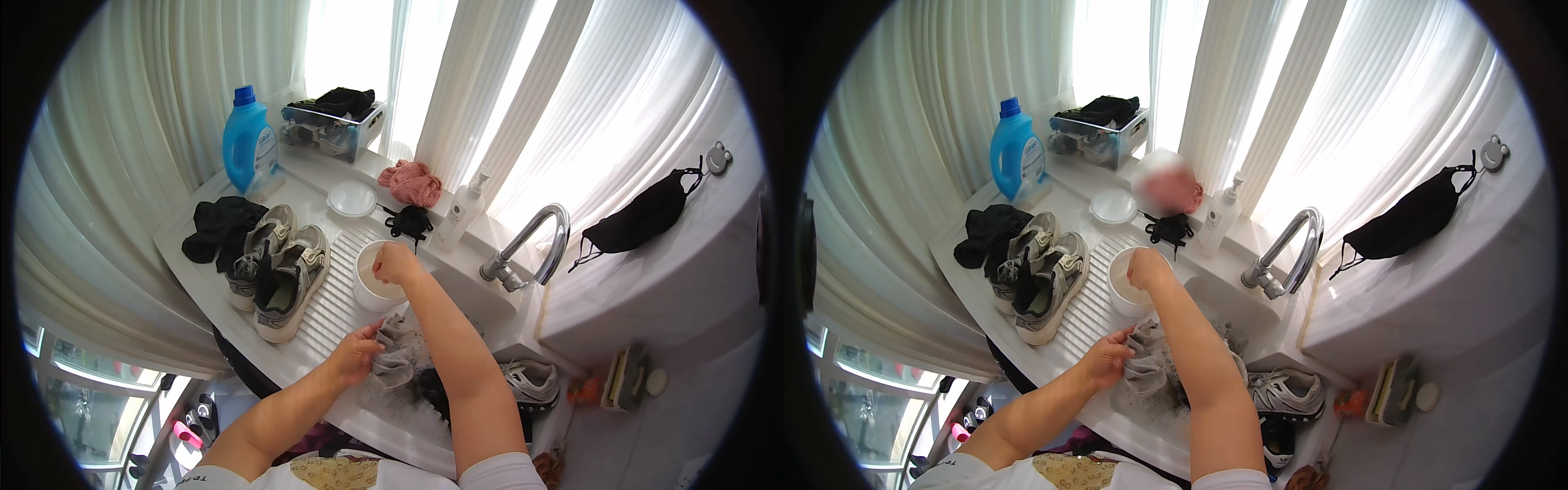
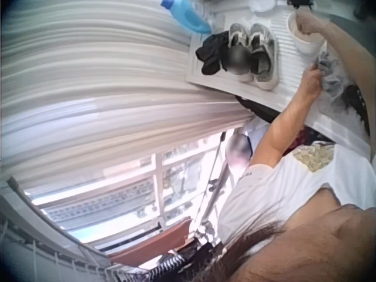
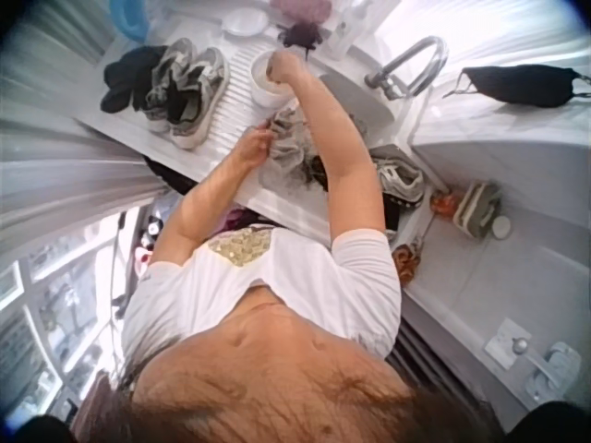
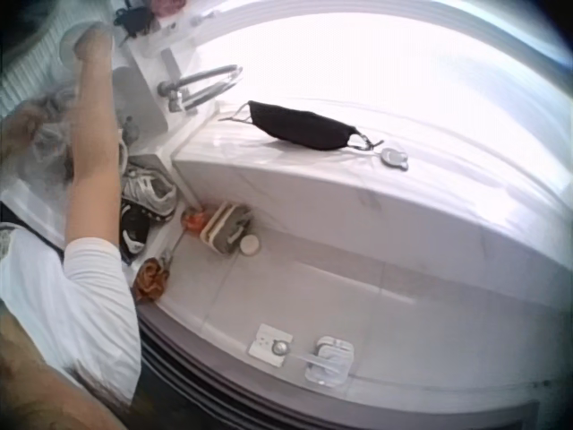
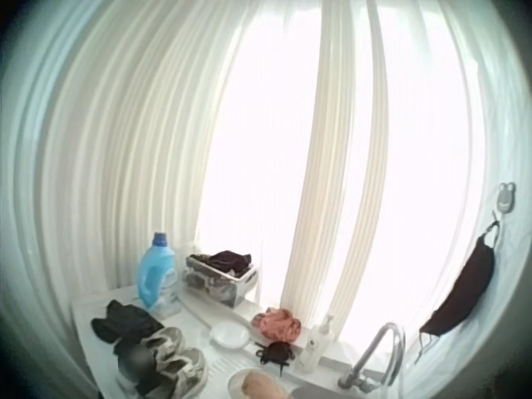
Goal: The person cleans shoes at a sink by scrubbing the surfaces with a brush and washing laces and a small cloth with soap and water.
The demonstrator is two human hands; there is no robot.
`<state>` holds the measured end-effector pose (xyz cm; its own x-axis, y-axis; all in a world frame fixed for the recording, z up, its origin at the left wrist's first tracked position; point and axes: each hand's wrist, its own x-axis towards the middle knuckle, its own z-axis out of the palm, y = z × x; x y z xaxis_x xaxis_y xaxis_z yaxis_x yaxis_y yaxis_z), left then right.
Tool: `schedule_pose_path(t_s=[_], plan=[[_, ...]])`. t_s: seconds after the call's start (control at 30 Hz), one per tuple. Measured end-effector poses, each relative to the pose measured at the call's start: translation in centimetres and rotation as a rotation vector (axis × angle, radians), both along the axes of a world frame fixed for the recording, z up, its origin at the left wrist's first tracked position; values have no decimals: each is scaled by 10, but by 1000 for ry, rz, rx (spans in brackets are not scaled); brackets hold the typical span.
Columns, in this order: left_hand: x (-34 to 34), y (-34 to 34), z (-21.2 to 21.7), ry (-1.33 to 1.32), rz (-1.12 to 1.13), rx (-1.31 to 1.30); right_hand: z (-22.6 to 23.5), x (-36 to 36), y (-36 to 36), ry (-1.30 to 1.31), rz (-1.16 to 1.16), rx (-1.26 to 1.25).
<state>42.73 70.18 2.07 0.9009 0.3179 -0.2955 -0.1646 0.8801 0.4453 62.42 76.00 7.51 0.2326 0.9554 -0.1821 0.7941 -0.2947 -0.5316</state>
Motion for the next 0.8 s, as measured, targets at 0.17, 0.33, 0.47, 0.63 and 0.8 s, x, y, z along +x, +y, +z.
schedule_pose_path(t_s=[0.17, 0.33, 0.47, 0.63, 0.8], plan=[[-1, 8, 20, -76, -26, -34, 61, 2, -72, 518, -39, 133], [15, -2, 24, -128, -19, -117, 17, -52, -163, -182, 155, 552], [22, -15, 14, -68, -35, 28, -9, -92, -209, -488, 89, 656], [25, -32, 10, 15, -35, 18, -19, -99, -238, -441, 45, 629], [30, -39, 14, 9, -27, -3, -27, -98, -256, -42, -322, 646]])
